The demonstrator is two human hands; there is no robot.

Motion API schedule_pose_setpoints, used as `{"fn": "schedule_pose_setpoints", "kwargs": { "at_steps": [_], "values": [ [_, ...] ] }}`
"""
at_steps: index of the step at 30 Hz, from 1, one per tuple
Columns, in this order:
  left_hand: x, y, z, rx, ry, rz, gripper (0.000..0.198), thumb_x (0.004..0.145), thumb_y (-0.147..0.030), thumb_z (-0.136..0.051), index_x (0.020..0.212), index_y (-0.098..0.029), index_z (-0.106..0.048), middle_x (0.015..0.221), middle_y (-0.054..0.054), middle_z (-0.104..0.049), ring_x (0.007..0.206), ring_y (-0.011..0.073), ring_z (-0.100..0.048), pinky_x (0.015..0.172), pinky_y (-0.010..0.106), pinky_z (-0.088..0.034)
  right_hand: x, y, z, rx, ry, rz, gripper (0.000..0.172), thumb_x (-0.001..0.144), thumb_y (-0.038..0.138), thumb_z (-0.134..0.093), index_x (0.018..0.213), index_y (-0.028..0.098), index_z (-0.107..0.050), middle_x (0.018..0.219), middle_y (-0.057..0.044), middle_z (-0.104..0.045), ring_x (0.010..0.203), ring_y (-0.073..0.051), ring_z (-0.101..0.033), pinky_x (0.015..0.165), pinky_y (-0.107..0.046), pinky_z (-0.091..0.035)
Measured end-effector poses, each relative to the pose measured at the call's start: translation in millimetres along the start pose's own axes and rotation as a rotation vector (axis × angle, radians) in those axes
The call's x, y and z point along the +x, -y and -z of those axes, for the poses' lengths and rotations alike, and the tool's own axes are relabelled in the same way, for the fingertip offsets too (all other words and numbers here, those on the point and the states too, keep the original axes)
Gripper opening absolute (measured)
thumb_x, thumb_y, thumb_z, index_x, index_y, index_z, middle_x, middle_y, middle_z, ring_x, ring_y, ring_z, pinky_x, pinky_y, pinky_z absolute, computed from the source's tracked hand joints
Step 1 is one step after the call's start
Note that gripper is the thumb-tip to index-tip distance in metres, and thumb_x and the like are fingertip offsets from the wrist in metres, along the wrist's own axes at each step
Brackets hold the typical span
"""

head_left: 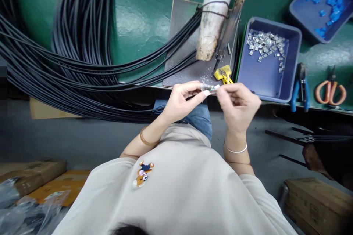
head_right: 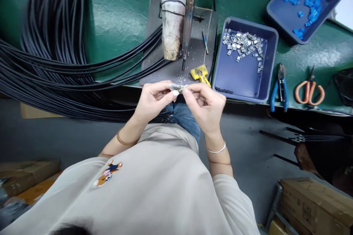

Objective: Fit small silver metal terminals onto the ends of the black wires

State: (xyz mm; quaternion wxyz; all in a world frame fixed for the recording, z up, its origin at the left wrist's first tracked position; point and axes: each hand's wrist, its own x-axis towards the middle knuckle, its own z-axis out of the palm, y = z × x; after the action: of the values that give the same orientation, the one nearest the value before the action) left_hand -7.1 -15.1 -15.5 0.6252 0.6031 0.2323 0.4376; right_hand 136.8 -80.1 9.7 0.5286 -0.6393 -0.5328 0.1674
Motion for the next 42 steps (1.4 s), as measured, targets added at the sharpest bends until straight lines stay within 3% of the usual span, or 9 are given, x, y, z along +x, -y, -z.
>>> {"fn": "schedule_pose_setpoints", "kwargs": {
  "at_steps": [4, 6, 8, 10, 12, 18, 24, 31, 42],
  "values": [
    [6.1, -4.3, 2.9, -0.077, 0.006, 0.119, 0.020, 0.083, -0.030, -0.072, 0.072, -0.014, -0.072, 0.062, 0.000, -0.056, 0.060, 0.0066, -0.051, 0.058, 0.019, -0.045, 5.7, -6.4, -1.8, 0.116, -0.428, 0.259, 0.020, 0.091, 0.032, -0.051, 0.093, 0.025, -0.069, 0.064, 0.005, -0.056, 0.038, -0.004, -0.038, 0.037, -0.023, -0.025],
    [8.3, -4.4, 3.1, -0.082, -0.011, 0.140, 0.019, 0.081, -0.031, -0.074, 0.073, -0.014, -0.073, 0.063, 0.000, -0.058, 0.060, 0.0069, -0.052, 0.059, 0.020, -0.046, 5.8, -9.7, -1.4, 0.122, -0.504, 0.309, 0.018, 0.091, 0.024, -0.050, 0.103, 0.027, -0.064, 0.070, 0.005, -0.062, 0.037, -0.004, -0.043, 0.034, -0.022, -0.025],
    [9.8, -3.0, 2.4, -0.087, -0.041, 0.135, 0.017, 0.080, -0.031, -0.075, 0.075, -0.014, -0.074, 0.066, 0.001, -0.062, 0.061, 0.0068, -0.053, 0.059, 0.019, -0.047, 2.5, -12.5, -0.1, 0.088, -0.433, 0.294, 0.024, 0.091, 0.018, -0.053, 0.113, 0.027, -0.058, 0.079, 0.004, -0.070, 0.047, -0.008, -0.059, 0.037, -0.021, -0.037],
    [11.0, -1.5, 1.0, -0.086, -0.059, 0.116, 0.015, 0.080, -0.029, -0.075, 0.076, -0.014, -0.075, 0.069, 0.001, -0.064, 0.063, 0.0069, -0.055, 0.061, 0.019, -0.047, -2.6, -14.8, 1.3, 0.007, -0.322, 0.270, 0.026, 0.090, 0.015, -0.057, 0.113, 0.026, -0.059, 0.086, 0.002, -0.075, 0.066, -0.013, -0.072, 0.052, -0.025, -0.056],
    [12.4, -0.7, -0.3, -0.072, -0.058, 0.102, 0.015, 0.080, -0.027, -0.074, 0.076, -0.014, -0.074, 0.070, 0.002, -0.065, 0.064, 0.0071, -0.056, 0.061, 0.019, -0.047, -6.6, -16.4, 1.6, -0.116, -0.230, 0.298, 0.022, 0.086, 0.012, -0.064, 0.105, 0.024, -0.063, 0.093, 0.000, -0.076, 0.082, -0.018, -0.076, 0.070, -0.032, -0.063],
    [19.3, -1.3, 0.4, -0.035, -0.046, 0.098, 0.016, 0.077, -0.028, -0.077, 0.073, -0.012, -0.073, 0.066, 0.000, -0.059, 0.062, 0.0065, -0.051, 0.057, 0.018, -0.041, -1.5, -20.2, -5.0, -0.271, -0.123, 0.466, 0.017, 0.081, 0.009, -0.068, 0.092, 0.022, -0.065, 0.101, -0.001, -0.075, 0.093, -0.016, -0.073, 0.081, -0.032, -0.062],
    [25.1, -1.6, 5.8, -0.095, 0.028, 0.189, 0.027, 0.071, -0.038, -0.082, 0.072, -0.013, -0.073, 0.069, 0.001, -0.059, 0.065, 0.0084, -0.053, 0.061, 0.020, -0.043, 3.0, -23.6, -10.1, -0.249, -0.145, 0.418, 0.016, 0.082, 0.010, -0.068, 0.091, 0.023, -0.065, 0.095, 0.000, -0.074, 0.089, -0.015, -0.072, 0.079, -0.033, -0.060],
    [27.8, 0.7, 5.2, -0.079, 0.000, 0.195, 0.027, 0.069, -0.038, -0.082, 0.067, -0.013, -0.072, 0.066, 0.001, -0.057, 0.063, 0.0082, -0.050, 0.057, 0.021, -0.040, 3.4, -25.8, -12.4, -0.274, -0.165, 0.458, 0.018, 0.082, 0.009, -0.068, 0.092, 0.024, -0.067, 0.096, 0.001, -0.075, 0.088, -0.014, -0.072, 0.080, -0.032, -0.059],
    [30.7, 0.8, 0.2, -0.024, -0.043, 0.128, 0.016, 0.077, -0.026, -0.075, 0.068, -0.013, -0.069, 0.065, 0.000, -0.059, 0.062, 0.0073, -0.050, 0.058, 0.020, -0.042, 4.2, -30.5, -15.3, -0.135, -0.153, 0.341, 0.008, 0.087, 0.016, -0.063, 0.092, 0.023, -0.063, 0.100, -0.002, -0.072, 0.091, -0.016, -0.071, 0.076, -0.032, -0.062]
  ]
}}
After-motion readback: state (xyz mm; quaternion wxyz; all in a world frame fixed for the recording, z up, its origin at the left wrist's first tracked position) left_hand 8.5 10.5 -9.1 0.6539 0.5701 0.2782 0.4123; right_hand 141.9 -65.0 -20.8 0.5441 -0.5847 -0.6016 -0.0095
